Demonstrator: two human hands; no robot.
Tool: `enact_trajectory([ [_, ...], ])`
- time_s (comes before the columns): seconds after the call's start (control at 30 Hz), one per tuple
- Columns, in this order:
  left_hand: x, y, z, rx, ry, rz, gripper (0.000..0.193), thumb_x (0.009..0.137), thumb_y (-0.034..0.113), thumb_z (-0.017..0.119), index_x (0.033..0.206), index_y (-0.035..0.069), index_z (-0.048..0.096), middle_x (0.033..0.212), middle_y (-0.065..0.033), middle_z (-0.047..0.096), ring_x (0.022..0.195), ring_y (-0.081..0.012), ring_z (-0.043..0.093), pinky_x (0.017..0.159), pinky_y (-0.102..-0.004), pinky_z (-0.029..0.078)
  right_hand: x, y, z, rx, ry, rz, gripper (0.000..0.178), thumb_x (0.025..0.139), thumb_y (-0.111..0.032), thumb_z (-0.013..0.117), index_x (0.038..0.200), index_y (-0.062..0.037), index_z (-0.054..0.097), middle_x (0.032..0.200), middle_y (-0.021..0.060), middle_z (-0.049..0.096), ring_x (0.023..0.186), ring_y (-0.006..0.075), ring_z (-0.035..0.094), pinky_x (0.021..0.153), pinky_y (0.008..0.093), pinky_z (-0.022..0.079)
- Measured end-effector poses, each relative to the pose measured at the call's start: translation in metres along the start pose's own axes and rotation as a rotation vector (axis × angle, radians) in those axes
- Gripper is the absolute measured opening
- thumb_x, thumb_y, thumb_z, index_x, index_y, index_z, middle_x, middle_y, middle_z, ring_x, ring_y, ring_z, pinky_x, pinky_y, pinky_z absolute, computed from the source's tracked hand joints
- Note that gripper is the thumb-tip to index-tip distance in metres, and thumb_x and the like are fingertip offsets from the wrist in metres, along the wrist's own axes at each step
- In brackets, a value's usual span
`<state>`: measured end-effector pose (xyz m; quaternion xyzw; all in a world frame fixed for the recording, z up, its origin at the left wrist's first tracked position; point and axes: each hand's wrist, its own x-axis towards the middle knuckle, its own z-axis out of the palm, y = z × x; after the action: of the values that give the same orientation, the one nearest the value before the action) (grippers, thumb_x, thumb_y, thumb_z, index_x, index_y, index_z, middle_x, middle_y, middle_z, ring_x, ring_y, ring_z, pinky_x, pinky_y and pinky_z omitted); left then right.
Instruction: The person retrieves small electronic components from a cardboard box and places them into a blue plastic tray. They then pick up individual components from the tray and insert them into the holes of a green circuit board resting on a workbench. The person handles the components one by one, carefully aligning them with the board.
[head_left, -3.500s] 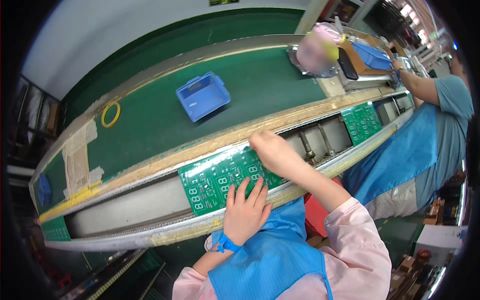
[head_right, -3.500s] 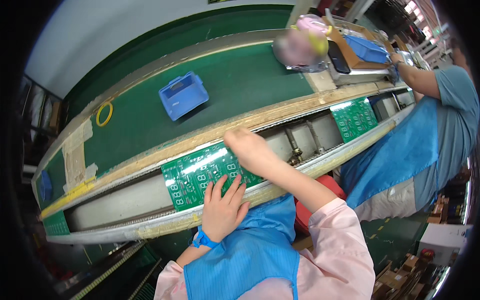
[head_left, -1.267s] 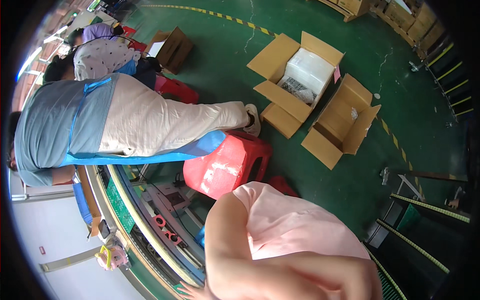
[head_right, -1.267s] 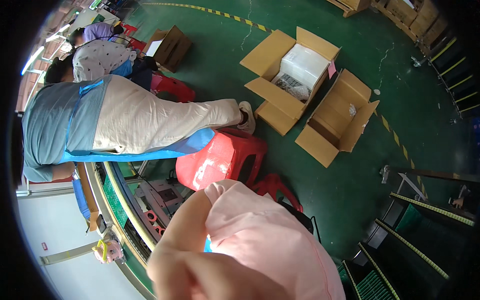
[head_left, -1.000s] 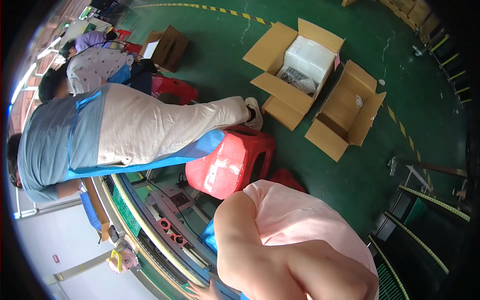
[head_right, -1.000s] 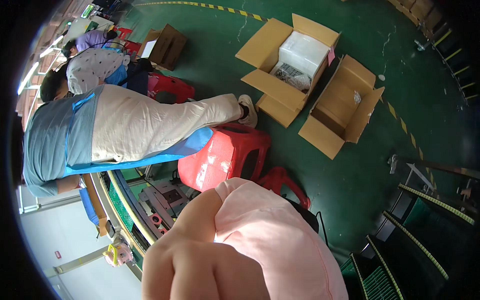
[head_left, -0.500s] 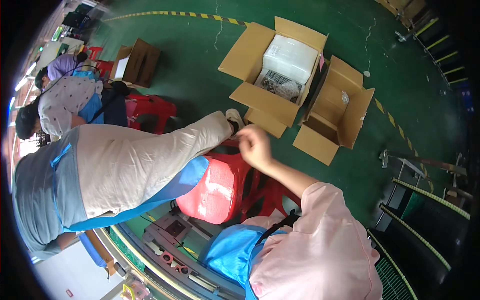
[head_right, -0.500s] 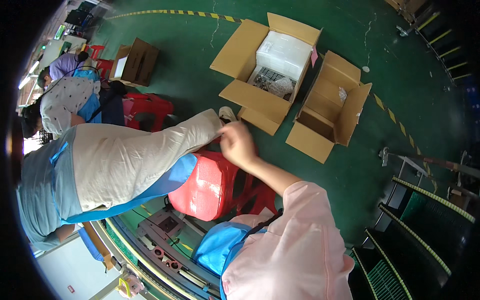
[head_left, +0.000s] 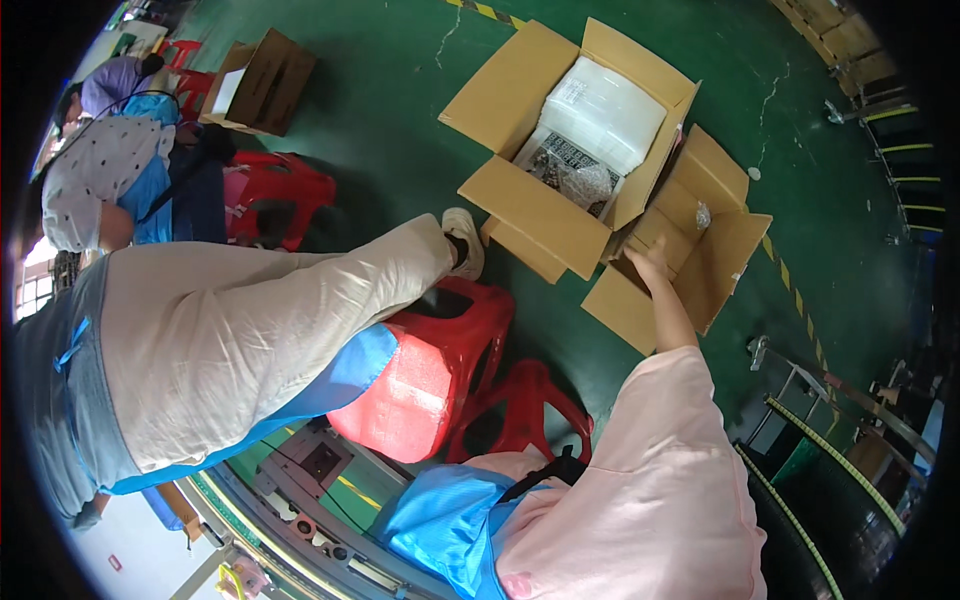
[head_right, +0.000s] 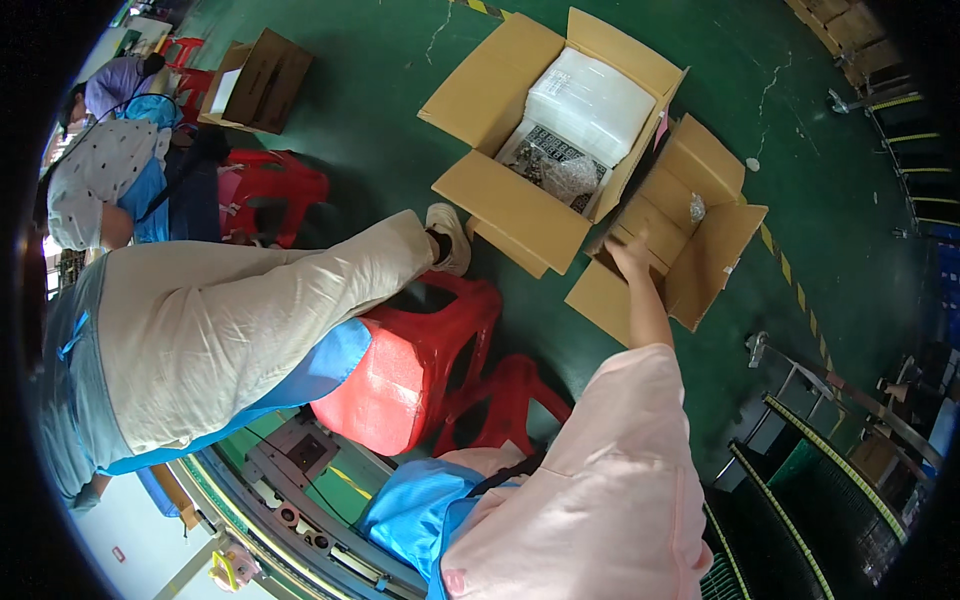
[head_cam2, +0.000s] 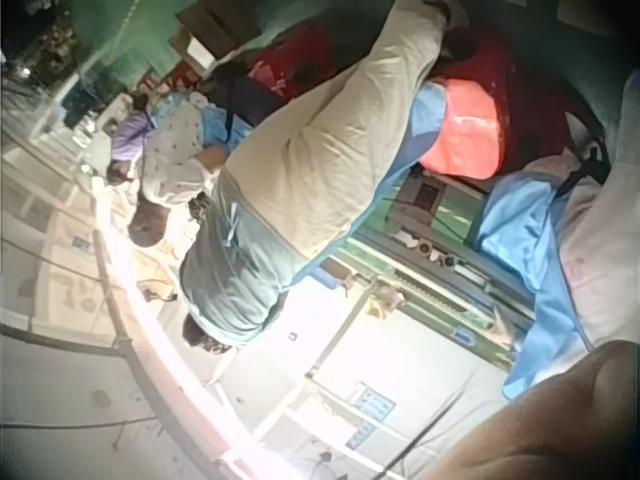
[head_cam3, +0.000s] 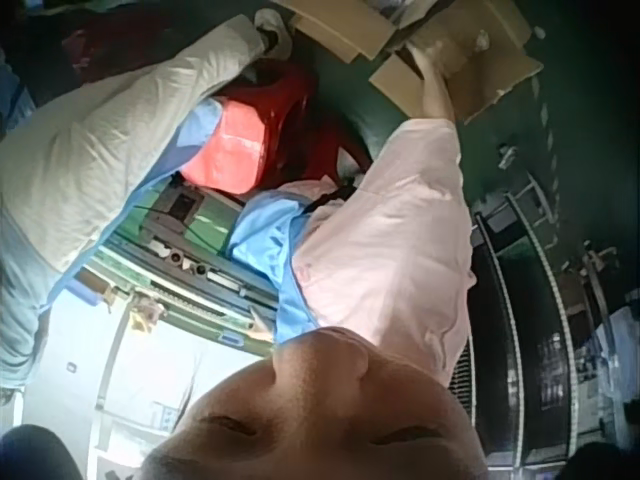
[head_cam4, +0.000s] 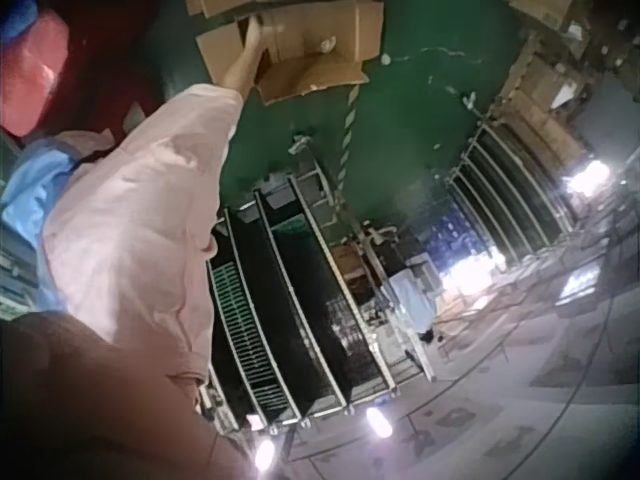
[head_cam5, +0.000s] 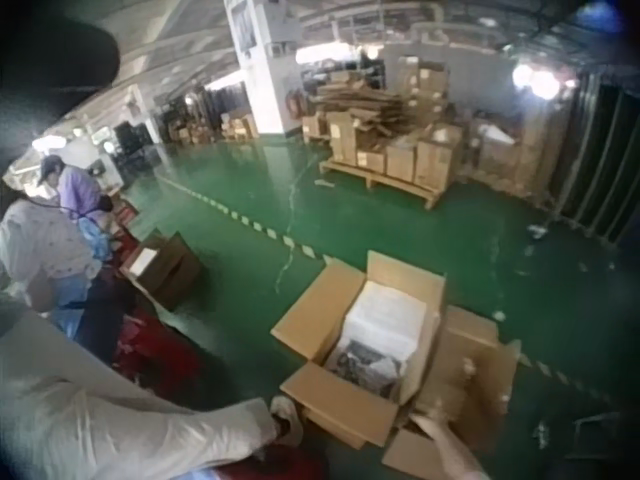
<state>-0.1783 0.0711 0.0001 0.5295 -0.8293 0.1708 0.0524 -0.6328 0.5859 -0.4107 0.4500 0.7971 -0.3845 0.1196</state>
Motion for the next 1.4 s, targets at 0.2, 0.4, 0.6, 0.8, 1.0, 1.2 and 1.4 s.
enact_trajectory([
  [0.2, 0.0, 0.002, -0.003, -0.025, -0.006, -0.06, 0.076, 0.061, 0.059, 0.082, 0.095, -0.007, 0.065, 0.091, -0.025, 0.064, 0.085, -0.0324, 0.061, 0.078, -0.0443, 0.049, 0.031, -0.019, 0.022, -0.029, -0.139, 0.137, 0.074, 0.085, -0.03, 0.067, 0.146, -0.0073, 0.031, 0.138, 0.0201, 0.047, 0.125, 0.0338, 0.048, 0.102, 0.0445, 0.04],
  [0.4, -0.021, -0.012, 0.0, -0.059, -0.077, -0.207, 0.074, 0.061, 0.059, 0.082, 0.091, -0.007, 0.066, 0.086, -0.0239, 0.066, 0.079, -0.031, 0.063, 0.074, -0.0432, 0.051, 0.081, 0.014, 0.031, 0.05, -0.241, 0.121, 0.059, 0.087, -0.032, 0.065, 0.132, -0.0018, 0.041, 0.126, 0.0191, 0.057, 0.107, 0.0315, 0.06, 0.088, 0.0448, 0.048],
  [0.6, -0.035, -0.041, 0.027, -0.069, -0.058, -0.212, 0.07, 0.063, 0.055, 0.083, 0.088, -0.008, 0.067, 0.08, -0.0219, 0.067, 0.072, -0.0286, 0.063, 0.069, -0.0408, 0.052, 0.054, 0.013, 0.064, -0.163, 0.131, 0.027, 0.057, 0.088, -0.028, 0.063, 0.134, -0.0033, 0.038, 0.125, 0.0208, 0.055, 0.095, 0.0328, 0.061, 0.08, 0.0437, 0.049],
  [0.8, -0.036, -0.02, 0.001, -0.105, 0.085, -0.175, 0.064, 0.066, 0.047, 0.085, 0.085, -0.011, 0.066, 0.073, -0.0187, 0.066, 0.063, -0.0247, 0.06, 0.061, -0.0367, 0.051, 0.051, -0.015, 0.061, -0.136, -0.238, 0.072, 0.051, 0.083, -0.027, 0.07, 0.124, 0.001, 0.054, 0.118, 0.0202, 0.062, 0.088, 0.0318, 0.067, 0.07, 0.0429, 0.054],
  [1.0, -0.007, 0.003, -0.016, -0.021, 0.232, -0.034, 0.047, 0.082, 0.042, 0.074, 0.092, -0.004, 0.066, 0.085, -0.0183, 0.064, 0.075, -0.0284, 0.061, 0.07, -0.0405, 0.049, 0.068, 0.036, 0.037, -0.087, 0.202, 0.133, 0.029, 0.084, -0.02, 0.06, 0.097, 0.0042, 0.07, 0.101, 0.0208, 0.069, 0.089, 0.0347, 0.068, 0.073, 0.0429, 0.055],
  [1.2, 0.036, 0.05, -0.029, -0.452, 0.44, 0.121, 0.022, 0.094, 0.006, 0.055, 0.113, -0.003, 0.057, 0.108, -0.0155, 0.054, 0.099, -0.0254, 0.056, 0.085, -0.0337, 0.048, 0.047, 0.023, -0.072, -0.154, 0.519, 0.278, 0.031, 0.083, -0.024, 0.053, 0.086, -0.0001, 0.073, 0.095, 0.0176, 0.071, 0.087, 0.0324, 0.069, 0.075, 0.0422, 0.056],
  [1.4, 0.029, 0.229, -0.034, -1.152, -0.028, 0.67, 0.033, 0.077, 0.005, 0.066, 0.108, 0.0, 0.055, 0.12, -0.0204, 0.054, 0.114, -0.0355, 0.05, 0.1, -0.045, 0.037, -0.055, -0.01, -0.193, -0.04, 0.797, -0.066, 0.027, 0.083, -0.021, 0.055, 0.092, -0.0034, 0.074, 0.092, 0.017, 0.071, 0.081, 0.0326, 0.069, 0.074, 0.0409, 0.054],
])
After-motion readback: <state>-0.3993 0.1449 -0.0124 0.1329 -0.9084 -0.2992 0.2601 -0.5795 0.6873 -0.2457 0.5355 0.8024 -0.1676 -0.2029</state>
